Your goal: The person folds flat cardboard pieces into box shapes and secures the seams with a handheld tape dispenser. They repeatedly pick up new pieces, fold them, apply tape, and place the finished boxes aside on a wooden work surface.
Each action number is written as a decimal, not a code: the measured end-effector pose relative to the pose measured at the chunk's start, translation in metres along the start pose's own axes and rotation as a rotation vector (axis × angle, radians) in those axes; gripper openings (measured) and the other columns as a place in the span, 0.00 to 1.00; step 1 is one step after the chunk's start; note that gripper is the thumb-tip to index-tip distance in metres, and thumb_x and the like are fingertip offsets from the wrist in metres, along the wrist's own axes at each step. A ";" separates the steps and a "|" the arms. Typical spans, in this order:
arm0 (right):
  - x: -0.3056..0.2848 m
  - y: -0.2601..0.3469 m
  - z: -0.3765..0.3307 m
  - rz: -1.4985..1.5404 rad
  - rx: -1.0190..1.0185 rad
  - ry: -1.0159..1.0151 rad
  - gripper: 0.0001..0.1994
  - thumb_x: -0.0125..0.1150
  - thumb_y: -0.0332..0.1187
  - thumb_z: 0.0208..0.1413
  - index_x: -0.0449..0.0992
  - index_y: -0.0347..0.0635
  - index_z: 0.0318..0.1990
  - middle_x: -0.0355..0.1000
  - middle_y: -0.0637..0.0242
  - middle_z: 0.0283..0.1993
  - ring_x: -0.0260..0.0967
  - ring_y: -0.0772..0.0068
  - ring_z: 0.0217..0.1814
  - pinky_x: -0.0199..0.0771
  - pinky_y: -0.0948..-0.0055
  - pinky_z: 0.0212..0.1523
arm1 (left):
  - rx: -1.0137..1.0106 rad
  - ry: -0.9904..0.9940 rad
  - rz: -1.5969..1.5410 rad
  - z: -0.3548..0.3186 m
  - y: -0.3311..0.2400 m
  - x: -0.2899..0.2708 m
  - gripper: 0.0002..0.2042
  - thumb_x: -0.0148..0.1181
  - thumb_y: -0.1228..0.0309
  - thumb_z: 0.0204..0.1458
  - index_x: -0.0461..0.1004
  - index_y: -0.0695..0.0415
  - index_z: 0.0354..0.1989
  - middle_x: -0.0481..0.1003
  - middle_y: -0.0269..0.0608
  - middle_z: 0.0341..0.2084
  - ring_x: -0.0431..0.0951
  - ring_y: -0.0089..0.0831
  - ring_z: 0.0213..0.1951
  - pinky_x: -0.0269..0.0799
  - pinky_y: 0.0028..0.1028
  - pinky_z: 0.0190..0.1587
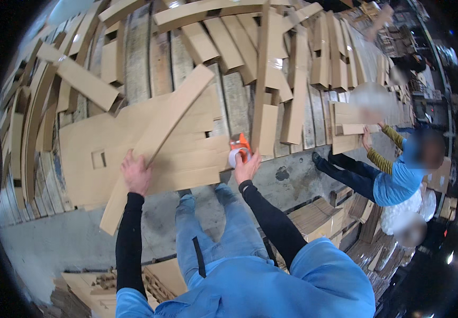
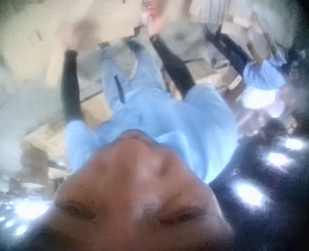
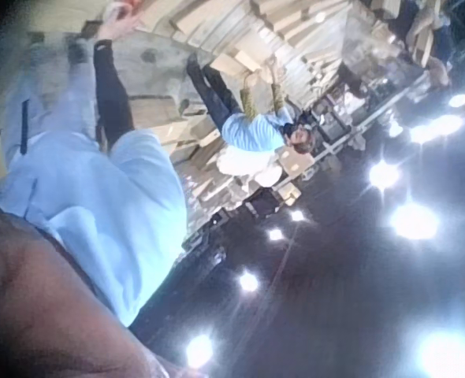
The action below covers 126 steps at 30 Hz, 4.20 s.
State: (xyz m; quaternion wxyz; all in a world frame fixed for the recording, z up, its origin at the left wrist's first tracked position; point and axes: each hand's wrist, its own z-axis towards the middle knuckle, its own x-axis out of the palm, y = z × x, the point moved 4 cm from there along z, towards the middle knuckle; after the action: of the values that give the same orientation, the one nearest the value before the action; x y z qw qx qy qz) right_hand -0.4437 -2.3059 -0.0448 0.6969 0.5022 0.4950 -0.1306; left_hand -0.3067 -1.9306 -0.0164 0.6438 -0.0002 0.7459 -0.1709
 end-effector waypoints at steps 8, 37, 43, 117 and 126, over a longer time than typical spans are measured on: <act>0.038 -0.048 0.042 -0.137 0.280 0.312 0.17 0.68 0.37 0.49 0.78 0.40 0.45 0.78 0.44 0.44 0.76 0.39 0.48 0.76 0.49 0.51 | -0.046 0.051 -0.035 0.006 -0.001 -0.004 0.24 0.60 0.51 0.57 0.73 0.61 0.50 0.57 0.68 0.66 0.57 0.61 0.66 0.52 0.53 0.67; 0.123 0.273 -0.060 -0.462 -1.104 0.763 0.15 0.65 0.36 0.43 0.78 0.40 0.40 0.76 0.53 0.37 0.78 0.52 0.41 0.79 0.53 0.36 | 0.025 0.029 -0.167 0.017 -0.004 0.045 0.20 0.61 0.52 0.55 0.76 0.47 0.52 0.71 0.56 0.59 0.64 0.57 0.64 0.58 0.56 0.65; 0.078 0.261 -0.061 -0.311 -1.145 0.630 0.09 0.63 0.35 0.47 0.81 0.40 0.32 0.73 0.56 0.43 0.77 0.56 0.39 0.79 0.60 0.40 | -0.103 0.071 0.068 0.018 -0.036 0.008 0.23 0.56 0.50 0.60 0.73 0.51 0.56 0.56 0.58 0.70 0.57 0.54 0.69 0.54 0.51 0.66; 0.054 0.209 -0.072 -0.147 -1.175 0.753 0.21 0.58 0.29 0.51 0.78 0.52 0.55 0.59 0.56 0.71 0.75 0.54 0.44 0.79 0.59 0.43 | 0.021 -0.152 -0.249 -0.005 -0.063 0.006 0.37 0.67 0.57 0.50 0.61 0.69 0.63 0.62 0.61 0.65 0.64 0.57 0.64 0.59 0.45 0.67; 0.074 0.201 -0.081 -0.110 -1.229 0.684 0.19 0.57 0.35 0.54 0.75 0.52 0.55 0.59 0.51 0.69 0.76 0.53 0.44 0.80 0.60 0.43 | -0.051 -0.095 -0.260 0.008 -0.068 0.003 0.38 0.68 0.54 0.46 0.62 0.64 0.61 0.63 0.56 0.64 0.65 0.55 0.63 0.60 0.48 0.65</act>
State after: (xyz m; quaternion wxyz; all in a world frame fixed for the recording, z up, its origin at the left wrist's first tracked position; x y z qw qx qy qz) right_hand -0.3175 -2.1226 0.0087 0.6521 0.0046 0.6951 0.3026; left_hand -0.3148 -1.9968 -0.0030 0.6506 -0.1210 0.7124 -0.2336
